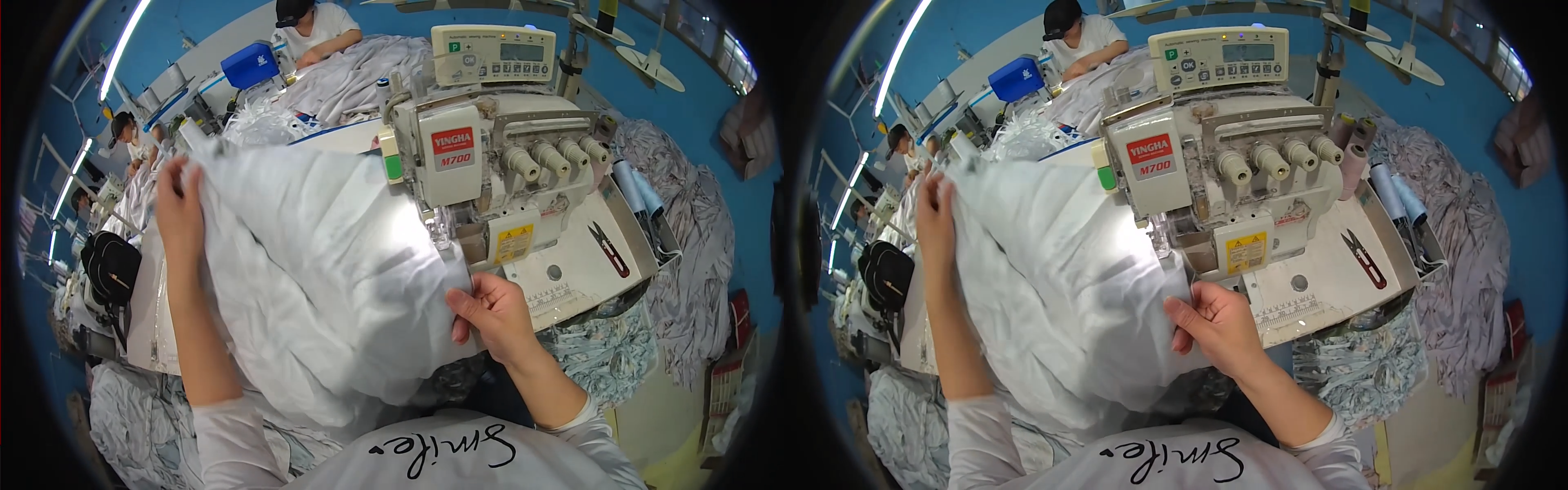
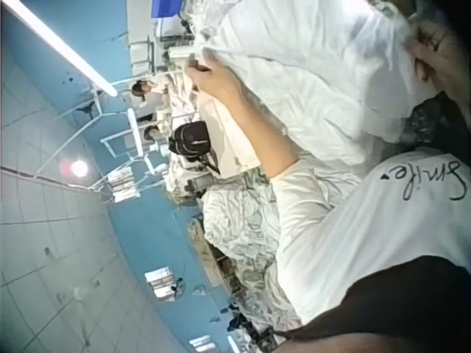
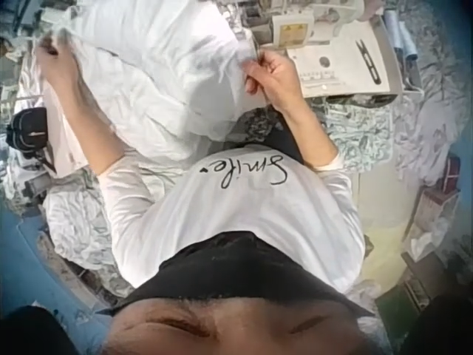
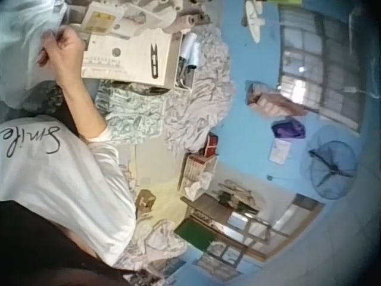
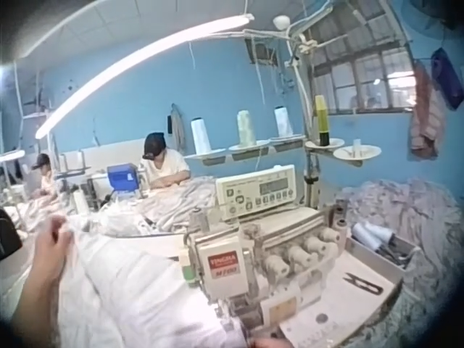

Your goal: Sewing the edges of white fabric pieces using an industrial overlock sewing machine.

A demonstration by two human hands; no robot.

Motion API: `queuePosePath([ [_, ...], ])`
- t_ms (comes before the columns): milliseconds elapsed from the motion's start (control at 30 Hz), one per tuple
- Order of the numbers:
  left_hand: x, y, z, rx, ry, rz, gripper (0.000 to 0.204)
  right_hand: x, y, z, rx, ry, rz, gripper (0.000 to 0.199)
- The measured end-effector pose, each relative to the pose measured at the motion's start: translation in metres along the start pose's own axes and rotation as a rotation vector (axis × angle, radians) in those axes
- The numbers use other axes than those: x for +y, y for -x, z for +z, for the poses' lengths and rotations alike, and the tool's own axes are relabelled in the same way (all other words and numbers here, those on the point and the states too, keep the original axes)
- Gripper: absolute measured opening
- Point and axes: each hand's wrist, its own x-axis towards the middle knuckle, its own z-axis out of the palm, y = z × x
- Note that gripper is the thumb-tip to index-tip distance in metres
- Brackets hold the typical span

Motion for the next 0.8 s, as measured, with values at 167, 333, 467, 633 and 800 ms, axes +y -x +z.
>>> queuePosePath([
  [167, 0.024, 0.17, -0.021, -0.738, -0.222, 0.157, 0.052, -0.001, -0.002, -0.004, 0.023, 0.072, 0.02, 0.021],
  [333, 0.016, 0.164, -0.012, -0.36, -0.3, 0.16, 0.016, -0.004, -0.001, -0.001, 0.022, 0.104, -0.018, 0.029],
  [467, 0.003, 0.133, 0.002, -0.044, 0.082, -0.123, 0.013, -0.002, -0.001, -0.002, 0.029, 0.11, -0.019, 0.029],
  [633, 0.004, 0.114, -0.002, 0.145, 0.284, -0.069, 0.009, -0.006, 0.0, -0.004, 0.016, 0.071, -0.003, 0.027],
  [800, -0.003, 0.09, -0.003, 0.227, 0.253, 0.017, 0.011, -0.006, -0.001, -0.004, -0.006, 0.06, 0.002, 0.027],
])
